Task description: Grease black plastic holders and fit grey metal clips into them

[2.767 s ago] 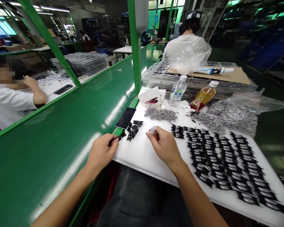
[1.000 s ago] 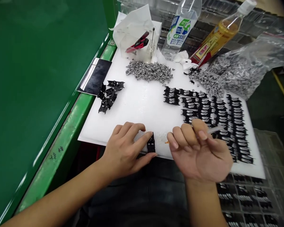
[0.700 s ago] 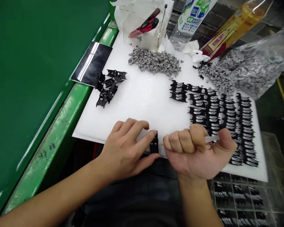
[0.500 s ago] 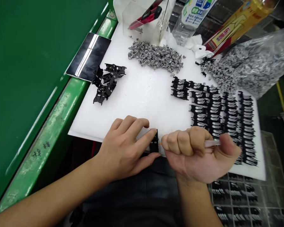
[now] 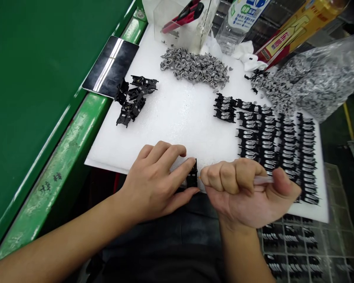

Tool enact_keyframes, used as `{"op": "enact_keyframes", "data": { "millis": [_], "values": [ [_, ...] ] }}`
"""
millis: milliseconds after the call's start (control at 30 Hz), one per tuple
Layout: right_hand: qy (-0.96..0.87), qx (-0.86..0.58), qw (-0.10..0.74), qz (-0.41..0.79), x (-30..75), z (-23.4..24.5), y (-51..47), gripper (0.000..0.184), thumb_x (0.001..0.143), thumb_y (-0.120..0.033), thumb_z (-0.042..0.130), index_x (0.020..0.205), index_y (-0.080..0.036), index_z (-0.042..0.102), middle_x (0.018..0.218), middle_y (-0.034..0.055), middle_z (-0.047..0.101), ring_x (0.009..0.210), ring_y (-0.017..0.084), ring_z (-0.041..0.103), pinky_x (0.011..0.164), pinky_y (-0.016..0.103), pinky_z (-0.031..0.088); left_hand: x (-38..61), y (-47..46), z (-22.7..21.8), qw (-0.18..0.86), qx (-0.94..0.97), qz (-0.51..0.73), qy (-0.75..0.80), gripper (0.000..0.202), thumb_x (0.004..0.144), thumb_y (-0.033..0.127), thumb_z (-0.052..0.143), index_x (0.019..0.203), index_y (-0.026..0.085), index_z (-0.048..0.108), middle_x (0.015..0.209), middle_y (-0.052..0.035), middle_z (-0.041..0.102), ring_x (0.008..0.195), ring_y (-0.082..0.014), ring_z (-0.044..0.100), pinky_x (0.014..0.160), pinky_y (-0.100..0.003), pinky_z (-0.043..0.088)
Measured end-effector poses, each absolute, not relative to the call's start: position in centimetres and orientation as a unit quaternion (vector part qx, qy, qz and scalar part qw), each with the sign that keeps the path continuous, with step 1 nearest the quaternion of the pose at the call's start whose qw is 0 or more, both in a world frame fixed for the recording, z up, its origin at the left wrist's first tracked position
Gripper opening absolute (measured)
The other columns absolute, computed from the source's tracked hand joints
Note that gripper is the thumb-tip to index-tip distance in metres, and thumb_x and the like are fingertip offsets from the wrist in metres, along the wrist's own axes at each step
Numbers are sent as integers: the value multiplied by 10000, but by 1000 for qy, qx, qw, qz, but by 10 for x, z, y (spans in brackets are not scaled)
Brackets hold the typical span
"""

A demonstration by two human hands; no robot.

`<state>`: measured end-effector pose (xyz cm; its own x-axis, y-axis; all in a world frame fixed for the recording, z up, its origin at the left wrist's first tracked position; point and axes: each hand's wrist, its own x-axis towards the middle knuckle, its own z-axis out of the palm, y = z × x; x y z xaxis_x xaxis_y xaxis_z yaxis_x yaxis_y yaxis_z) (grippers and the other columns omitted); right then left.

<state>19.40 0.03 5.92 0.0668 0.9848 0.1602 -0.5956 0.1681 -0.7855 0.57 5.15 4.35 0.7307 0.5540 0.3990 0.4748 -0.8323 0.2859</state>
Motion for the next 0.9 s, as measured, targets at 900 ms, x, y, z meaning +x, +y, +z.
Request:
{"op": "enact_keyframes", "data": {
  "millis": [900],
  "values": [
    [-359, -270, 691, 567, 195, 57, -3, 515, 994, -592, 335, 621, -238, 301, 473, -77, 186, 411, 100, 140, 485, 328, 266, 4, 51, 44, 74, 930, 228, 277, 504, 1000, 566, 606, 1320, 180, 654, 1296, -141, 670, 1083, -328, 577, 793, -454, 399]
  ]
}}
